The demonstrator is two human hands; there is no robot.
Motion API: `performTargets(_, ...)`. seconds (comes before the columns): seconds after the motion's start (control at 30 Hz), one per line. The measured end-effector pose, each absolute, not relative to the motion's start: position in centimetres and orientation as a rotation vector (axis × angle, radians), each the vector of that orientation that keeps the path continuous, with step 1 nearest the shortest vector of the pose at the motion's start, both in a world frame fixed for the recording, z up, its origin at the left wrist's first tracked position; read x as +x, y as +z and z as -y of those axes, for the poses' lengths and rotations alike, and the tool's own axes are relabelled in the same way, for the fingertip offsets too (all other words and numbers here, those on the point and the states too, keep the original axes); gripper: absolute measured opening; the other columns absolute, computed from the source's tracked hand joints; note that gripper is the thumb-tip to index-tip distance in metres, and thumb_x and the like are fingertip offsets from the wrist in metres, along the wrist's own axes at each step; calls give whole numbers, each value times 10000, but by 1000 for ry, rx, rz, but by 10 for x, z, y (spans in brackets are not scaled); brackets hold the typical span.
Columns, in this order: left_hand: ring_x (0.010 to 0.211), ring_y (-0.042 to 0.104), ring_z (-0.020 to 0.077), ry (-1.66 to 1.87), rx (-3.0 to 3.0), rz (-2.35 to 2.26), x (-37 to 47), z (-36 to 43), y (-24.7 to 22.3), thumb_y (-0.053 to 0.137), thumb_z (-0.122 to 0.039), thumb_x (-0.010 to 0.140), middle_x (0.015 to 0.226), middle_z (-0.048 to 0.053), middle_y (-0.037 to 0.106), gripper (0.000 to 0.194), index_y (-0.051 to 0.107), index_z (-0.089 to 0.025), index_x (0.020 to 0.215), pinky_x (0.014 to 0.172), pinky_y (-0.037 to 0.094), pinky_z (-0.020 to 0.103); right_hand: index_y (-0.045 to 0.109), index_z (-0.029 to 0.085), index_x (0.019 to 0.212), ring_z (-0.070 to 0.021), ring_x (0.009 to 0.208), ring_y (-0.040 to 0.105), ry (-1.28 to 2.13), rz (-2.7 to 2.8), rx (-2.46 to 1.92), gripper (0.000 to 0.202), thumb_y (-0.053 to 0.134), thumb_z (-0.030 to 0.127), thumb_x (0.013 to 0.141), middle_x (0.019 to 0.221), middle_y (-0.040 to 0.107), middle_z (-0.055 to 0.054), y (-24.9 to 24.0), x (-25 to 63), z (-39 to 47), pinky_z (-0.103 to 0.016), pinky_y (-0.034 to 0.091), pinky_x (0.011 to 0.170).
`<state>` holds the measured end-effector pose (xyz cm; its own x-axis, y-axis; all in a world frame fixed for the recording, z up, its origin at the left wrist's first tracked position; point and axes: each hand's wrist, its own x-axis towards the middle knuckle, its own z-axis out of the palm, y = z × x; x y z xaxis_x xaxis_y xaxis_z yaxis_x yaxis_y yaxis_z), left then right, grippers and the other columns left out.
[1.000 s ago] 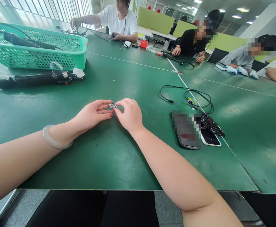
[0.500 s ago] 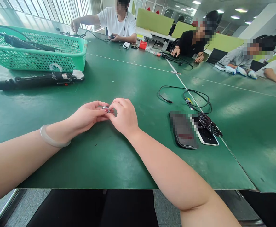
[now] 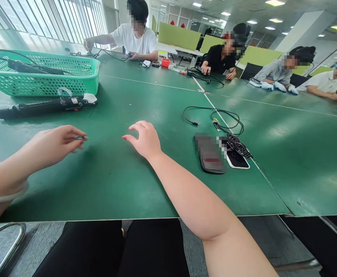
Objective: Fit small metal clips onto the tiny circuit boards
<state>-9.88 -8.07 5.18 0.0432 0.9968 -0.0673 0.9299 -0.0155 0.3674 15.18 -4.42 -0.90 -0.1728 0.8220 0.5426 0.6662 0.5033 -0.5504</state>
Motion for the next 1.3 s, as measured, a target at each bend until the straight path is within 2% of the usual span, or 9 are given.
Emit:
performTargets(0.07, 926, 680, 306, 93, 2193, -2160, -125, 91, 50, 418, -368, 874, 1047, 118, 727, 400, 584, -153, 1169, 838, 477, 403, 676, 229, 943, -210, 1021, 576, 257, 1882, -1238, 314, 679, 505, 792, 1061, 655, -48, -9, 153, 43, -385, 464, 914)
performTargets(0.17, 923, 676, 308, -198, 2197, -2266, -159, 105, 48, 281, -398, 923, 1138, 106, 705, 480, 568, -166, 1230, 807, 465, 379, 680, 220, 944, -198, 989, 576, 282, 1862, -1238, 323, 654, 512, 810, 1045, 656, -50, -9, 153, 42, -352, 475, 861)
performTargets(0.37, 848, 664, 236, -412, 2268, -2289, -199, 112, 40, 270, -481, 915, 1059, 42, 725, 512, 553, -210, 1243, 714, 417, 280, 681, 204, 947, -189, 970, 569, 314, 1846, -1296, 335, 622, 514, 835, 1047, 655, -58, -7, 154, 42, -327, 468, 814)
performTargets(0.5, 783, 626, 190, -341, 2323, -2276, -209, 112, 36, 297, -601, 875, 934, -40, 724, 493, 572, -312, 1164, 698, 375, 251, 679, 202, 948, -178, 943, 573, 303, 1849, -1332, 314, 606, 492, 855, 1054, 659, -59, -6, 155, 43, -328, 462, 830)
performTargets(0.67, 729, 612, 229, -219, 2282, -2249, -209, 112, 36, 407, -567, 831, 823, -26, 723, 424, 663, -323, 1064, 691, 376, 283, 682, 195, 947, -175, 934, 567, 320, 1839, -1332, 301, 595, 473, 871, 1053, 660, -56, -8, 156, 41, -323, 452, 851)
performTargets(0.9, 974, 618, 240, 135, 2324, -2071, -216, 114, 30, 458, -545, 837, 1087, -117, 705, 324, 690, -414, 1020, 812, 412, 311, 680, 206, 941, -176, 941, 564, 354, 1832, -1331, 312, 553, 487, 893, 1052, 656, -53, -8, 156, 42, -322, 449, 827)
performTargets(1.07, 979, 625, 257, 317, 1793, -2257, -203, 124, 46, 456, -544, 858, 945, -48, 741, 361, 633, -362, 1114, 893, 436, 373, 681, 212, 935, -175, 939, 565, 374, 1825, -1324, 317, 531, 489, 904, 1043, 653, -47, -9, 157, 42, -319, 445, 808)
performTargets(1.2, 1206, 551, 223, 676, 1420, -2128, -185, 132, 55, 465, -446, 878, 1292, -7, 641, 290, 588, -274, 1077, 1034, 385, 328, 681, 211, 925, -174, 920, 571, 382, 1816, -1313, 314, 532, 487, 904, 1034, 653, -48, -10, 157, 41, -325, 445, 820)
performTargets(1.3, 1238, 515, 243, 645, 1493, -2079, -171, 132, 47, 436, -387, 892, 1339, 39, 600, 293, 571, -236, 1104, 1068, 357, 379, 681, 210, 922, -174, 910, 572, 391, 1823, -1306, 308, 530, 478, 906, 1026, 654, -48, -10, 156, 41, -325, 447, 817)
